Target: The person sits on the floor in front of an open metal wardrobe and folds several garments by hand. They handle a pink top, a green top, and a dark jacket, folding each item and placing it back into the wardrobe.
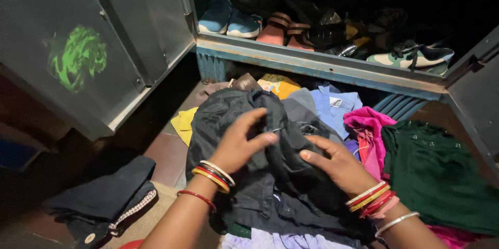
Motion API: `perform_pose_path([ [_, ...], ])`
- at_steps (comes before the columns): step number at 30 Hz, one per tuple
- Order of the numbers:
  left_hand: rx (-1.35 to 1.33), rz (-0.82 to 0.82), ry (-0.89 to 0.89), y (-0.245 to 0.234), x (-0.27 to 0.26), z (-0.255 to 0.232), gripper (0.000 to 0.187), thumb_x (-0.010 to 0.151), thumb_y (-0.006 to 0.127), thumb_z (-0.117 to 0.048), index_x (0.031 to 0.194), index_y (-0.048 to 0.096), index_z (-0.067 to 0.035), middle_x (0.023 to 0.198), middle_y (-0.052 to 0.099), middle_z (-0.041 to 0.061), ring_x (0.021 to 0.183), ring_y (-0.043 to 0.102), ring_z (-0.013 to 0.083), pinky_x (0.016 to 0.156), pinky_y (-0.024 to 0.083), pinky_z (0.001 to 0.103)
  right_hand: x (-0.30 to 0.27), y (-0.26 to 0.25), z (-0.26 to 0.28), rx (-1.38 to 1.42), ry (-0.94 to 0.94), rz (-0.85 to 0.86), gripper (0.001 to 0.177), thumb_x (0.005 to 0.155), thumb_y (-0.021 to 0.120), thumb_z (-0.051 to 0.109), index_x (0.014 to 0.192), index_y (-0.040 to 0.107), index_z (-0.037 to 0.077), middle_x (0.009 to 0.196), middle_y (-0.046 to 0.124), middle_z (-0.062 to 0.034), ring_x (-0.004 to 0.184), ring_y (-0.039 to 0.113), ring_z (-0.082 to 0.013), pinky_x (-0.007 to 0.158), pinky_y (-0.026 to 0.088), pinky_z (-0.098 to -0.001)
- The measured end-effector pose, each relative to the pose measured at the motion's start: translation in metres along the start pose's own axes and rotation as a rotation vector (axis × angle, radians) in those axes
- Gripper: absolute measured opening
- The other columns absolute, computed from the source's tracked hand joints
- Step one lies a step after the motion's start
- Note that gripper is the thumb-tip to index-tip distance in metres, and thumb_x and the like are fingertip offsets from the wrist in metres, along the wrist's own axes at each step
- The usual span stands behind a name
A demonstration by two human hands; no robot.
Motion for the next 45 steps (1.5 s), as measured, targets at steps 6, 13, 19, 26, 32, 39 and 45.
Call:
perform_pose_path([
  [6, -0.279, 0.082, -0.227, 0.021, -0.006, -0.002, 0.078, 0.079, 0.078, -0.022, 0.148, 0.041, -0.022, 0.126, 0.065, 0.001, 0.092, 0.064, 0.0094, 0.076, 0.055, 0.029, -0.005, 0.006, 0.013, -0.124, -0.085, 0.087, 0.039, 0.094, 0.067, 0.025, 0.124, 0.073, -0.001, 0.110, 0.077, -0.0043, 0.101, 0.066, -0.0102, 0.092, 0.052, -0.0262],
  [13, -0.278, -0.154, -0.123, -0.012, 0.003, 0.060, 0.020, 0.096, 0.062, -0.006, 0.116, 0.068, -0.004, 0.090, 0.063, -0.002, 0.082, 0.059, 0.0097, 0.074, 0.049, 0.025, -0.001, -0.046, 0.007, -0.057, -0.046, -0.265, 0.036, 0.097, 0.066, 0.026, 0.117, 0.076, -0.003, 0.101, 0.076, -0.0052, 0.092, 0.065, -0.0120, 0.084, 0.050, -0.0267],
  [19, -0.766, -0.189, -0.497, -0.003, -0.001, 0.076, 0.015, 0.090, 0.057, -0.015, 0.105, 0.059, -0.010, 0.093, 0.064, 0.002, 0.085, 0.062, 0.0146, 0.075, 0.058, 0.033, 0.009, -0.043, -0.016, 0.072, 0.050, -0.177, 0.040, 0.088, 0.069, 0.001, 0.129, 0.066, 0.000, 0.107, 0.071, -0.0052, 0.097, 0.063, -0.0140, 0.084, 0.049, -0.0288],
  [26, 0.129, -0.230, -0.130, 0.003, -0.006, 0.009, 0.067, 0.083, 0.081, -0.025, 0.138, 0.047, -0.007, 0.137, 0.048, 0.019, 0.123, 0.053, 0.0345, 0.104, 0.043, 0.039, 0.003, -0.008, -0.011, -0.010, -0.009, 0.148, 0.051, 0.077, 0.056, -0.011, 0.124, 0.066, 0.006, 0.119, 0.070, -0.0023, 0.113, 0.063, -0.0115, 0.099, 0.048, -0.0249],
  [32, 0.665, -0.169, 0.219, 0.007, -0.014, -0.038, 0.055, 0.074, 0.077, -0.013, 0.128, 0.066, -0.017, 0.147, 0.050, 0.019, 0.134, 0.052, 0.0417, 0.107, 0.042, 0.045, 0.000, -0.019, -0.008, -0.181, -0.108, 0.123, 0.039, 0.075, 0.054, -0.009, 0.110, 0.070, 0.000, 0.106, 0.070, -0.0020, 0.105, 0.062, -0.0105, 0.096, 0.046, -0.0232],
  [39, 0.626, 0.248, 0.071, 0.025, -0.020, -0.026, 0.027, 0.078, 0.076, -0.034, 0.092, 0.072, -0.012, 0.093, 0.072, 0.013, 0.090, 0.069, 0.0345, 0.078, 0.053, 0.046, 0.003, -0.016, -0.018, -0.085, -0.081, 0.189, 0.030, 0.084, 0.047, 0.005, 0.103, 0.068, -0.001, 0.096, 0.068, -0.0010, 0.094, 0.061, -0.0109, 0.086, 0.047, -0.0259],
  [45, -0.195, -0.033, -0.270, -0.011, 0.000, 0.039, 0.020, 0.095, 0.054, -0.014, 0.090, 0.069, -0.002, 0.089, 0.082, 0.012, 0.073, 0.078, 0.0155, 0.064, 0.058, 0.029, 0.003, -0.020, -0.045, -0.444, -0.089, 0.370, 0.025, 0.099, 0.047, 0.018, 0.098, 0.064, 0.000, 0.087, 0.063, -0.0063, 0.088, 0.059, -0.0141, 0.085, 0.051, -0.0279],
])
Point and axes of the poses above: each hand's wrist, its own x-axis towards the middle knuckle, its own y-axis out of the palm, z = x × y, the point moved 5 cm from there along x, towards the middle knuckle
